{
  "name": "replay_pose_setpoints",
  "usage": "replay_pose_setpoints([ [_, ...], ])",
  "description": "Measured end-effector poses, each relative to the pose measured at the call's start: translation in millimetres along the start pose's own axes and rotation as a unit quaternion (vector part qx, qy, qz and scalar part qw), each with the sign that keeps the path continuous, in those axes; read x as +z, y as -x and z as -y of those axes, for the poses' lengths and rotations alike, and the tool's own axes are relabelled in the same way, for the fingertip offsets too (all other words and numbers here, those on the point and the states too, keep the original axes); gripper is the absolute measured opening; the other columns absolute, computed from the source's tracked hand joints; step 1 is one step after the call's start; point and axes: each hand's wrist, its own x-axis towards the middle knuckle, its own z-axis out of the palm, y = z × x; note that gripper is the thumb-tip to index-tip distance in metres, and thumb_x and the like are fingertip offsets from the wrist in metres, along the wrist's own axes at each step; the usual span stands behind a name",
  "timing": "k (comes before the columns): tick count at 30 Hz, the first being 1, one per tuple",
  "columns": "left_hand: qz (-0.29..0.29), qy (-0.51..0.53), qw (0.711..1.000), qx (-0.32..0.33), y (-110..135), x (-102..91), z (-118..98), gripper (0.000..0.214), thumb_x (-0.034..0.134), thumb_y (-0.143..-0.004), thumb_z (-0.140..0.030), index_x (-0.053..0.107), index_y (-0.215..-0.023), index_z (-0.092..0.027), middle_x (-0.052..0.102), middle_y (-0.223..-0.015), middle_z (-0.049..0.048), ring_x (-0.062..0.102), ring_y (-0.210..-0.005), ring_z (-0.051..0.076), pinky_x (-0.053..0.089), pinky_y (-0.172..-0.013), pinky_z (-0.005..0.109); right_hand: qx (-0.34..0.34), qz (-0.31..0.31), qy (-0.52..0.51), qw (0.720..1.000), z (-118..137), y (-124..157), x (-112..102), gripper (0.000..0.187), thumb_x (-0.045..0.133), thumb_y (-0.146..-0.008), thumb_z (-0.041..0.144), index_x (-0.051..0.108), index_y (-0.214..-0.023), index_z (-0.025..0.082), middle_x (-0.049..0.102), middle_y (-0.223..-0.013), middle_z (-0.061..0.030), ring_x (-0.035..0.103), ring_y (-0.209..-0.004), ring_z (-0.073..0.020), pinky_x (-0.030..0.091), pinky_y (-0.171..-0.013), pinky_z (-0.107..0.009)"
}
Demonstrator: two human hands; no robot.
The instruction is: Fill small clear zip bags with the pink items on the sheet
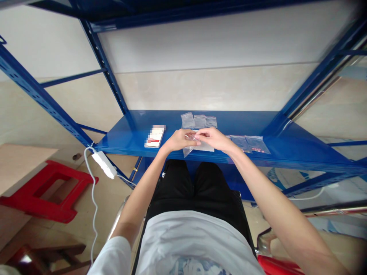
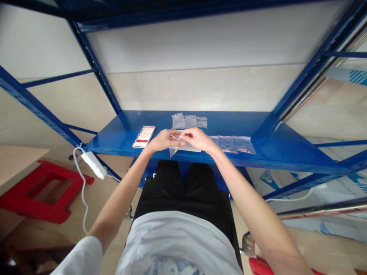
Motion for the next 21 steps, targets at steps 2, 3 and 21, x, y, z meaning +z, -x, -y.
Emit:
replay_pose_setpoints([
  [2, -0.001, 0.011, 1.0, 0.0, 0, -0.9, -1, 0.051, 0.087, -0.077, -0.054, 0.084, -0.112, -0.017, 0.084, -0.106, 0.0085, 0.077, -0.102, 0.027, 0.057, -0.089, 0.032, -0.009, -0.008, 0.007, 1.0, -3, 1, -4, 0.031, 0.067, -0.092, 0.048, 0.078, -0.091, 0.019, 0.081, -0.092, -0.0065, 0.072, -0.086, -0.0244, 0.053, -0.083, -0.035],
  [3, -0.007, 0.011, 1.0, -0.004, 0, -1.6, -1, 0.052, 0.088, -0.076, -0.054, 0.083, -0.113, -0.017, 0.084, -0.107, 0.0088, 0.077, -0.102, 0.027, 0.057, -0.09, 0.032, -0.004, -0.025, 0.022, 0.999, -6, 2, -6, 0.03, 0.065, -0.094, 0.046, 0.078, -0.093, 0.019, 0.08, -0.091, -0.0064, 0.071, -0.085, -0.0238, 0.053, -0.082, -0.034],
  [21, -0.048, -0.032, 0.997, -0.049, 2, -11.9, -3, 0.056, 0.087, -0.08, -0.055, 0.082, -0.119, -0.015, 0.084, -0.112, 0.0121, 0.077, -0.108, 0.03, 0.058, -0.096, 0.035, 0.098, -0.099, 0.283, 0.949, -39, 3, 4, 0.016, 0.068, -0.095, 0.023, 0.083, -0.096, 0.019, 0.082, -0.095, -0.0097, 0.075, -0.092, -0.0248, 0.051, -0.086, -0.031],
])
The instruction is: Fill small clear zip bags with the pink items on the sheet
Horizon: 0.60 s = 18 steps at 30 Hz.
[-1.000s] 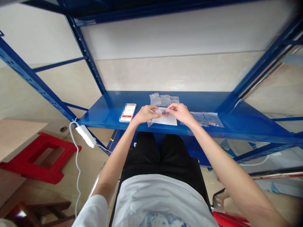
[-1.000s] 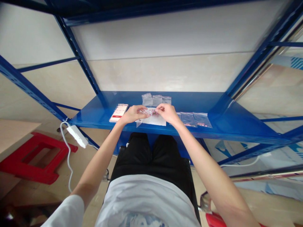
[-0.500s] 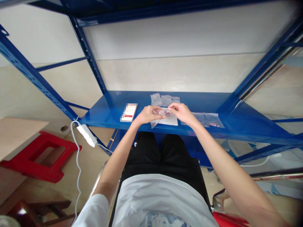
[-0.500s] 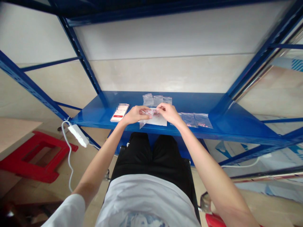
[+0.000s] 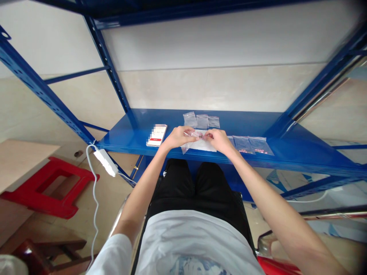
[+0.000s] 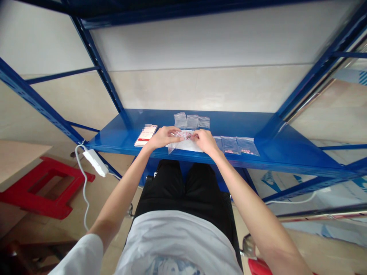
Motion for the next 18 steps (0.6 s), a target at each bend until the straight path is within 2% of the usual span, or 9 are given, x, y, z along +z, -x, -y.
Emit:
replay_pose_setpoints([
  [3, 0.01, 0.004, 1.0, 0.0, -1, 2.8, 1, 0.052, 0.088, -0.079, -0.052, 0.083, -0.116, -0.017, 0.084, -0.11, 0.011, 0.078, -0.107, 0.03, 0.059, -0.095, 0.035, 0.002, -0.018, -0.142, 0.99, 8, -1, -11, 0.015, 0.069, -0.092, 0.029, 0.081, -0.092, 0.02, 0.082, -0.089, -0.0076, 0.074, -0.085, -0.0241, 0.053, -0.082, -0.032],
  [5, 0.013, 0.019, 1.0, 0.004, -3, 6.3, 4, 0.049, 0.088, -0.078, -0.051, 0.084, -0.113, -0.017, 0.084, -0.107, 0.0104, 0.078, -0.107, 0.03, 0.06, -0.094, 0.035, -0.026, -0.007, -0.233, 0.972, 17, -1, -20, 0.019, 0.07, -0.091, 0.036, 0.079, -0.091, 0.02, 0.081, -0.088, -0.007, 0.074, -0.083, -0.0238, 0.053, -0.08, -0.033],
  [7, 0.013, 0.041, 0.999, 0.014, -4, 10.4, 7, 0.048, 0.089, -0.078, -0.051, 0.084, -0.111, -0.016, 0.084, -0.105, 0.0106, 0.079, -0.107, 0.03, 0.061, -0.093, 0.035, -0.055, 0.014, -0.28, 0.958, 26, 1, -26, 0.026, 0.071, -0.089, 0.045, 0.078, -0.089, 0.019, 0.08, -0.086, -0.0066, 0.072, -0.081, -0.0234, 0.053, -0.079, -0.033],
  [14, 0.023, 0.099, 0.994, 0.048, -3, 18.2, 4, 0.054, 0.09, -0.079, -0.053, 0.082, -0.116, -0.014, 0.084, -0.107, 0.0121, 0.079, -0.105, 0.029, 0.062, -0.092, 0.035, -0.074, 0.055, -0.294, 0.951, 40, 4, -28, 0.047, 0.072, -0.088, 0.066, 0.077, -0.081, 0.02, 0.076, -0.079, -0.0046, 0.066, -0.08, -0.0227, 0.05, -0.074, -0.032],
  [16, 0.023, 0.105, 0.993, 0.049, -3, 17.7, 3, 0.055, 0.089, -0.08, -0.053, 0.082, -0.117, -0.014, 0.084, -0.107, 0.0129, 0.08, -0.104, 0.029, 0.062, -0.092, 0.036, -0.064, 0.039, -0.302, 0.95, 38, 3, -26, 0.048, 0.07, -0.09, 0.067, 0.076, -0.082, 0.02, 0.074, -0.078, -0.0044, 0.066, -0.078, -0.0222, 0.05, -0.072, -0.032],
  [18, 0.012, 0.105, 0.994, 0.042, -3, 16.3, 3, 0.056, 0.09, -0.079, -0.052, 0.081, -0.118, -0.013, 0.084, -0.106, 0.0136, 0.08, -0.103, 0.03, 0.063, -0.092, 0.037, -0.043, -0.021, -0.288, 0.956, 31, 2, -24, 0.044, 0.065, -0.096, 0.062, 0.076, -0.087, 0.02, 0.074, -0.08, -0.0046, 0.067, -0.077, -0.0215, 0.05, -0.072, -0.031],
])
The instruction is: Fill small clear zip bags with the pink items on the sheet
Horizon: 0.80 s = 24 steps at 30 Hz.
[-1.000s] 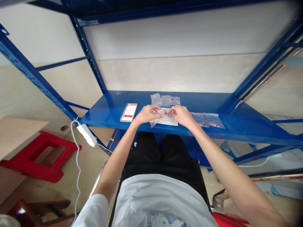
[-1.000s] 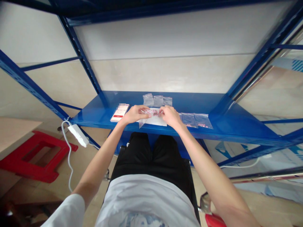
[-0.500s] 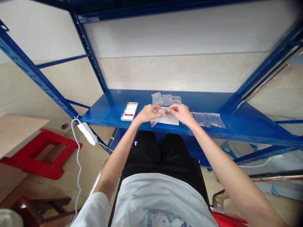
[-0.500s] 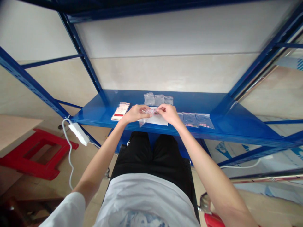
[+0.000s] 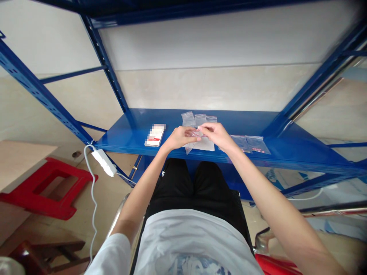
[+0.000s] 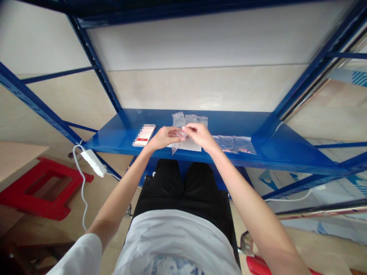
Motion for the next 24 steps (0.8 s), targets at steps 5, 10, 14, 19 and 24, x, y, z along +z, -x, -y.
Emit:
replay_pose_setpoints([
  [5, -0.032, -0.03, 0.999, -0.02, 1, -4.9, -2, 0.057, 0.091, -0.079, -0.05, 0.082, -0.119, -0.011, 0.084, -0.106, 0.0146, 0.079, -0.108, 0.033, 0.063, -0.094, 0.038, 0.044, -0.087, 0.196, 0.976, -32, -2, -6, 0.019, 0.063, -0.095, 0.028, 0.079, -0.093, 0.019, 0.08, -0.087, -0.0077, 0.073, -0.084, -0.0239, 0.051, -0.082, -0.033],
  [10, -0.043, -0.037, 0.998, -0.028, 2, -7.2, -6, 0.052, 0.092, -0.078, -0.048, 0.083, -0.116, -0.012, 0.084, -0.106, 0.0133, 0.079, -0.107, 0.032, 0.062, -0.095, 0.037, 0.062, -0.028, 0.321, 0.945, -56, 1, -3, 0.02, 0.064, -0.095, 0.018, 0.081, -0.104, 0.018, 0.082, -0.101, -0.0111, 0.074, -0.098, -0.0262, 0.051, -0.089, -0.033],
  [14, -0.045, -0.041, 0.998, -0.032, 2, -8.3, -7, 0.054, 0.091, -0.079, -0.048, 0.082, -0.119, -0.012, 0.084, -0.106, 0.0132, 0.079, -0.107, 0.031, 0.061, -0.095, 0.037, 0.053, -0.011, 0.358, 0.932, -59, 4, 2, 0.019, 0.065, -0.099, 0.025, 0.081, -0.108, 0.019, 0.079, -0.105, -0.0113, 0.073, -0.101, -0.0257, 0.05, -0.088, -0.032],
  [19, -0.04, -0.042, 0.998, -0.026, 2, -9.8, -6, 0.055, 0.09, -0.079, -0.05, 0.082, -0.117, -0.011, 0.084, -0.105, 0.013, 0.078, -0.107, 0.031, 0.06, -0.092, 0.035, 0.062, -0.009, 0.387, 0.92, -55, 7, 6, 0.022, 0.062, -0.102, 0.026, 0.082, -0.111, 0.022, 0.077, -0.109, -0.0119, 0.072, -0.103, -0.0261, 0.05, -0.084, -0.031],
  [24, -0.039, -0.045, 0.998, -0.027, 1, -10.5, -3, 0.055, 0.09, -0.078, -0.052, 0.082, -0.115, -0.011, 0.084, -0.104, 0.0127, 0.078, -0.106, 0.031, 0.06, -0.09, 0.034, 0.069, -0.003, 0.392, 0.917, -57, 7, 8, 0.022, 0.062, -0.101, 0.021, 0.082, -0.11, 0.022, 0.078, -0.109, -0.0117, 0.072, -0.103, -0.0262, 0.049, -0.085, -0.031],
])
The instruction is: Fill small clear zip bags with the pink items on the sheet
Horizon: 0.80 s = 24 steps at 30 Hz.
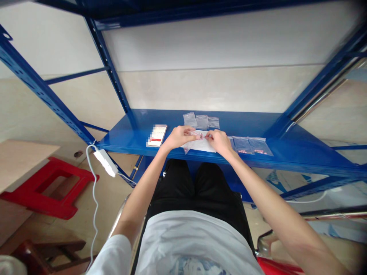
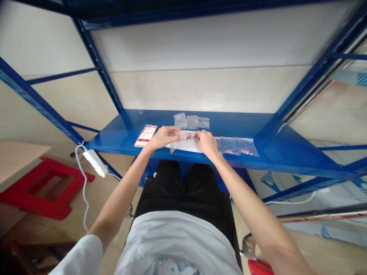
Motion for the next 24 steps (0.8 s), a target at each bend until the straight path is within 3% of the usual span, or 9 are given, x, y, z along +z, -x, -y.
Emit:
replay_pose_setpoints([
  [6, 0.006, -0.013, 1.0, -0.006, -1, 1.6, 3, 0.056, 0.09, -0.079, -0.05, 0.082, -0.118, -0.01, 0.084, -0.107, 0.0148, 0.078, -0.108, 0.032, 0.06, -0.092, 0.035, -0.014, -0.012, -0.03, 0.999, -4, -4, -3, 0.021, 0.06, -0.099, 0.016, 0.08, -0.105, 0.018, 0.079, -0.109, -0.0132, 0.072, -0.105, -0.0263, 0.049, -0.091, -0.032],
  [10, 0.012, -0.018, 1.0, -0.005, -1, 3.8, 3, 0.054, 0.09, -0.079, -0.049, 0.082, -0.117, -0.012, 0.084, -0.107, 0.0142, 0.079, -0.105, 0.031, 0.06, -0.092, 0.035, -0.003, -0.016, -0.124, 0.992, 4, -7, -21, 0.018, 0.061, -0.093, 0.015, 0.079, -0.095, 0.018, 0.08, -0.094, -0.0102, 0.073, -0.089, -0.0253, 0.051, -0.086, -0.034],
  [15, 0.024, -0.006, 1.0, 0.016, 0, 7.1, 3, 0.051, 0.091, -0.079, -0.049, 0.083, -0.114, -0.013, 0.085, -0.103, 0.0118, 0.079, -0.103, 0.029, 0.059, -0.088, 0.032, -0.084, 0.026, -0.342, 0.936, 31, -4, -49, 0.019, 0.07, -0.09, 0.037, 0.078, -0.092, 0.019, 0.078, -0.085, -0.0068, 0.07, -0.079, -0.0228, 0.052, -0.078, -0.034],
  [19, 0.049, 0.017, 0.998, 0.043, 1, 8.1, 2, 0.048, 0.09, -0.079, -0.051, 0.083, -0.11, -0.014, 0.084, -0.102, 0.01, 0.079, -0.101, 0.027, 0.06, -0.089, 0.031, -0.129, 0.081, -0.412, 0.899, 44, 3, -58, 0.03, 0.075, -0.086, 0.049, 0.078, -0.087, 0.019, 0.077, -0.085, -0.0067, 0.068, -0.08, -0.0224, 0.051, -0.077, -0.034],
  [22, 0.052, 0.022, 0.998, 0.039, 1, 7.8, 2, 0.048, 0.089, -0.08, -0.047, 0.083, -0.114, -0.013, 0.084, -0.102, 0.0102, 0.079, -0.098, 0.026, 0.06, -0.089, 0.032, -0.077, 0.099, -0.453, 0.883, 38, 3, -54, 0.038, 0.073, -0.088, 0.055, 0.079, -0.097, 0.019, 0.073, -0.079, -0.0045, 0.064, -0.072, -0.0189, 0.046, -0.065, -0.029],
  [24, 0.042, 0.021, 0.999, 0.026, 0, 7.2, 2, 0.049, 0.089, -0.08, -0.046, 0.083, -0.115, -0.013, 0.085, -0.103, 0.0112, 0.079, -0.099, 0.027, 0.06, -0.089, 0.033, -0.022, 0.073, -0.448, 0.891, 28, 1, -48, 0.036, 0.069, -0.092, 0.053, 0.078, -0.103, 0.019, 0.07, -0.076, -0.003, 0.062, -0.067, -0.0174, 0.042, -0.06, -0.027],
])
